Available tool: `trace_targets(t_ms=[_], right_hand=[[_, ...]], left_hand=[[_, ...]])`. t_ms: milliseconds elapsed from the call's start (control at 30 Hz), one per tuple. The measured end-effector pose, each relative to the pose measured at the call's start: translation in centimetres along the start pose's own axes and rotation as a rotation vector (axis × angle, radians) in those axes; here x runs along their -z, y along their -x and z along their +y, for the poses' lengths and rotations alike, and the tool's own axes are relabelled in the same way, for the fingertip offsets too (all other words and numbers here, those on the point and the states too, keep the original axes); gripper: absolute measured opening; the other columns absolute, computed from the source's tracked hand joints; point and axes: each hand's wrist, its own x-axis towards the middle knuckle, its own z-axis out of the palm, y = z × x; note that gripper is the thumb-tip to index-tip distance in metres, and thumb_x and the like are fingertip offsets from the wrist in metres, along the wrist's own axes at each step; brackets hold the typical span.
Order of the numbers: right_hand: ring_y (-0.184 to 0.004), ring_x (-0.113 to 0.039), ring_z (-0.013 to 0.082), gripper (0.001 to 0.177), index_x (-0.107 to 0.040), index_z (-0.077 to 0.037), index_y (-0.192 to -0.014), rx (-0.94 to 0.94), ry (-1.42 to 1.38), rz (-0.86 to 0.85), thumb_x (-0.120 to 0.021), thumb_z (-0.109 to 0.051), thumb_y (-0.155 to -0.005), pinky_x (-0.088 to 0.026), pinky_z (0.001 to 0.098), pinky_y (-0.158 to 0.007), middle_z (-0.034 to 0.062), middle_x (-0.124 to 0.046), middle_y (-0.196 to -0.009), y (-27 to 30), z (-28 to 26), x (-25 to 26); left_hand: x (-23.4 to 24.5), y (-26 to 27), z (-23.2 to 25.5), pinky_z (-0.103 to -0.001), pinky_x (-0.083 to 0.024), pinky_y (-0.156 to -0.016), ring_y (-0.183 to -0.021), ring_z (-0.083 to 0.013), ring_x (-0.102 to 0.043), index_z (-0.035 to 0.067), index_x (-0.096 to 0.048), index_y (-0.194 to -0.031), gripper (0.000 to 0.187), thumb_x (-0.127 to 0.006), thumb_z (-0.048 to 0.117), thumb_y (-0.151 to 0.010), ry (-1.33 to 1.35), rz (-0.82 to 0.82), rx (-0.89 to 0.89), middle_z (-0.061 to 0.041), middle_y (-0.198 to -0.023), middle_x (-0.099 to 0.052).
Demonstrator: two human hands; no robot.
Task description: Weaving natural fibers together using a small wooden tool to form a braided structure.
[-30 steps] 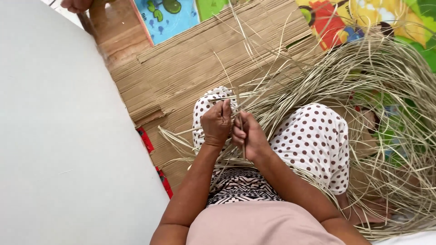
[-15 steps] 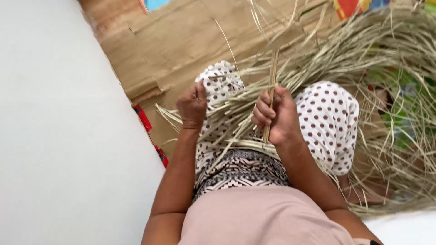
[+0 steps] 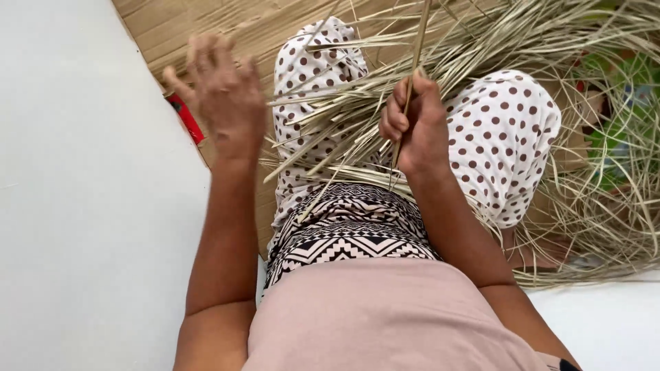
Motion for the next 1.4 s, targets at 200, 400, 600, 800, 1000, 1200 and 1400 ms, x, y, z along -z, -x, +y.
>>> trace_targets(t_ms=[200,400,600,800,1000,1200,1400], right_hand=[[-0.042,-0.035,0.0040,0.026,-0.052,-0.016,-0.081,0.138,0.295,0.005,-0.052,-0.033,-0.101,-0.033,0.0201,-0.038,-0.0096,-0.044,-0.058,-0.3,0.8,0.6],[-0.040,-0.035,0.0107,0.041,-0.046,-0.013,-0.076,0.273,0.430,-0.003,-0.048,-0.037,-0.109,-0.030,0.0237,-0.042,0.0018,-0.035,-0.050,-0.3,0.3,1.5],[-0.035,-0.031,0.0098,0.041,-0.042,-0.016,-0.074,0.032,0.179,-0.093,-0.043,-0.042,-0.106,-0.028,0.0221,-0.037,-0.0044,-0.029,-0.047,0.1,-0.5,1.8],[-0.034,-0.028,0.0086,0.041,-0.041,-0.016,-0.077,-0.084,-0.040,-0.155,-0.042,-0.046,-0.105,-0.028,0.0235,-0.037,-0.0049,-0.025,-0.046,0.4,-1.6,3.2],[-0.035,-0.029,0.0082,0.039,-0.040,-0.016,-0.079,-0.082,-0.104,-0.160,-0.039,-0.046,-0.104,-0.030,0.0243,-0.039,-0.0063,-0.025,-0.047,0.3,-3.8,5.5],[-0.034,-0.030,0.0070,0.039,-0.040,-0.018,-0.080,-0.046,-0.077,-0.142,-0.039,-0.048,-0.105,-0.031,0.0230,-0.039,-0.0084,-0.027,-0.046,0.8,-5.0,5.6],[-0.034,-0.030,0.0096,0.039,-0.042,-0.016,-0.079,0.132,0.118,-0.081,-0.042,-0.044,-0.105,-0.031,0.0236,-0.039,-0.0043,-0.028,-0.046,0.3,-4.4,4.3]], left_hand=[[5.0,3.2,12.1,-0.056,-0.039,-0.114,-0.097,-0.0210,-0.073,0.011,-0.070,-0.113,0.016,-0.064,0.016,-0.099,0.722,-0.054,-0.425,-0.009,-0.111,-0.076],[2.3,3.2,14.1,-0.033,-0.056,-0.060,-0.070,-0.0231,-0.072,0.016,-0.073,-0.096,0.007,-0.068,0.020,-0.098,1.241,-0.111,-0.354,-0.005,-0.078,-0.071],[3.1,2.0,12.6,-0.041,-0.051,-0.061,-0.066,-0.0303,-0.062,0.010,-0.062,-0.088,0.012,-0.060,0.006,-0.099,1.004,-0.007,-0.554,-0.007,-0.070,-0.058],[6.6,1.6,10.8,-0.029,-0.048,-0.057,-0.059,-0.0180,-0.057,0.011,-0.064,-0.087,0.017,-0.059,0.001,-0.101,0.934,-0.083,-0.513,-0.002,-0.066,-0.057],[5.3,1.6,9.8,-0.036,-0.049,-0.058,-0.062,-0.0280,-0.060,0.011,-0.062,-0.086,0.015,-0.062,0.005,-0.100,0.905,-0.052,-0.499,-0.006,-0.067,-0.056],[6.0,1.5,9.7,-0.033,-0.051,-0.059,-0.060,-0.0232,-0.060,0.010,-0.063,-0.085,0.017,-0.061,0.002,-0.100,0.915,-0.081,-0.463,-0.007,-0.068,-0.060],[4.8,0.4,7.6,-0.048,-0.051,-0.088,-0.093,-0.0352,-0.071,0.011,-0.065,-0.121,0.023,-0.063,0.026,-0.104,0.928,-0.239,-0.514,-0.015,-0.094,-0.073]])
